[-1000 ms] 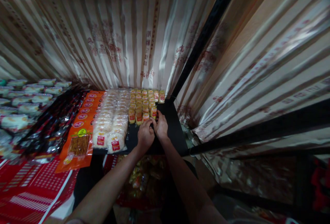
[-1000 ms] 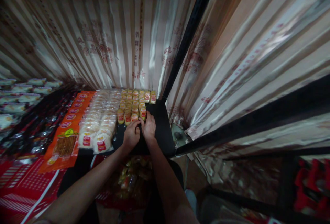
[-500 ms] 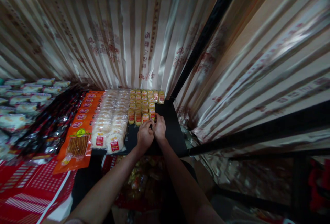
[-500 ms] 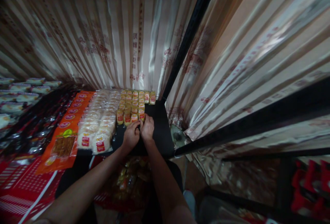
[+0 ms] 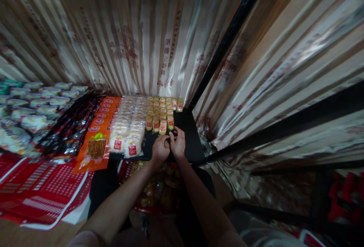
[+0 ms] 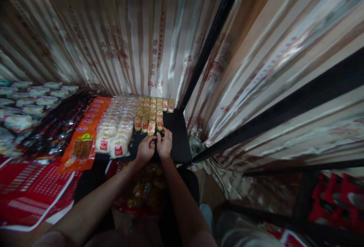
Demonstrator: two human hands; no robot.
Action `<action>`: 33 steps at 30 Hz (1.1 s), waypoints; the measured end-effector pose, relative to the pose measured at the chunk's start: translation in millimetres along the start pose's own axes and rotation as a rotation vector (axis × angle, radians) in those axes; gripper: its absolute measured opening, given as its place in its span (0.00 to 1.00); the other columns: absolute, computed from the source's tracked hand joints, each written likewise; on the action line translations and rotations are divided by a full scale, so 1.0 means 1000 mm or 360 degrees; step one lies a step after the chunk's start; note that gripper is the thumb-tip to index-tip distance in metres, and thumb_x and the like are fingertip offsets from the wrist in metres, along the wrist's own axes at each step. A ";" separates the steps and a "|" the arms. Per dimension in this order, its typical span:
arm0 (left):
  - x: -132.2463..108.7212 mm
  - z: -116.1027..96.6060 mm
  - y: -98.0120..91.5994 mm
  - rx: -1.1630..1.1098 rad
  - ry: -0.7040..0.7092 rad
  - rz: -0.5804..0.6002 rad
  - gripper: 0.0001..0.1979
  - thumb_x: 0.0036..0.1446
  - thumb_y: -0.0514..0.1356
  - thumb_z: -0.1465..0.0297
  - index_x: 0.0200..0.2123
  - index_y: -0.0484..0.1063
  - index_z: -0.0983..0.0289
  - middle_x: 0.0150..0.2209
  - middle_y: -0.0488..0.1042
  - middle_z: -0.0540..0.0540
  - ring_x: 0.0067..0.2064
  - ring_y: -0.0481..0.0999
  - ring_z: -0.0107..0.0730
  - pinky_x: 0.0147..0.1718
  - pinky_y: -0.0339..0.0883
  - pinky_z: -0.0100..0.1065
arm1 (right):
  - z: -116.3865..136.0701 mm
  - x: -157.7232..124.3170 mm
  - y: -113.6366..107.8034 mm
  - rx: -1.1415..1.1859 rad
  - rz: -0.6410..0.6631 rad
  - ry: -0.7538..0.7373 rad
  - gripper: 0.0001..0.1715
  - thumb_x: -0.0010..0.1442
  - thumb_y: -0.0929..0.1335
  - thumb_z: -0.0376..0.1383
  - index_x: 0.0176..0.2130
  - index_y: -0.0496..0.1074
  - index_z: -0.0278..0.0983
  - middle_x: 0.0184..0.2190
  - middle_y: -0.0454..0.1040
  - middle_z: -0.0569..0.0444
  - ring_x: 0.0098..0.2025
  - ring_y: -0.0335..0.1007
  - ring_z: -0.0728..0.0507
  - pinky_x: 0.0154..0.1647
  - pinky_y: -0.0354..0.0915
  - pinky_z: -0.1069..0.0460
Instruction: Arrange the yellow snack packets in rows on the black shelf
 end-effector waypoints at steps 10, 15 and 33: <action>-0.089 0.032 0.000 0.0035 -0.0156 0.0265 0.13 0.56 0.47 0.76 0.32 0.72 0.64 0.33 0.75 0.55 0.35 0.73 0.31 0.39 0.66 0.32 | 0.029 -0.110 -0.003 0.0016 0.0320 -0.0049 0.18 0.62 0.56 0.35 0.42 0.71 0.36 0.39 0.73 0.47 0.43 0.69 0.44 0.48 0.64 0.47; -0.136 0.082 0.025 0.0070 -0.0435 0.0616 0.16 0.54 0.48 0.78 0.42 0.71 0.66 0.41 0.75 0.60 0.42 0.74 0.34 0.43 0.65 0.34 | 0.006 -0.159 0.036 -0.0460 0.0944 0.0019 0.19 0.60 0.57 0.29 0.45 0.71 0.36 0.43 0.74 0.45 0.46 0.69 0.43 0.49 0.63 0.49; -0.180 0.144 0.077 -0.0033 -0.0837 0.0950 0.18 0.54 0.54 0.75 0.49 0.67 0.67 0.51 0.70 0.64 0.53 0.69 0.39 0.51 0.62 0.36 | -0.052 -0.204 0.082 -0.0812 0.1700 0.0199 0.20 0.59 0.59 0.28 0.49 0.70 0.33 0.48 0.73 0.42 0.49 0.70 0.41 0.49 0.62 0.50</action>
Point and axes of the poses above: each hand's wrist, its own x-axis towards the middle knuckle, its own y-axis out of the palm, z = x × y, the point moved 10 cm from there along x, towards the middle knuckle
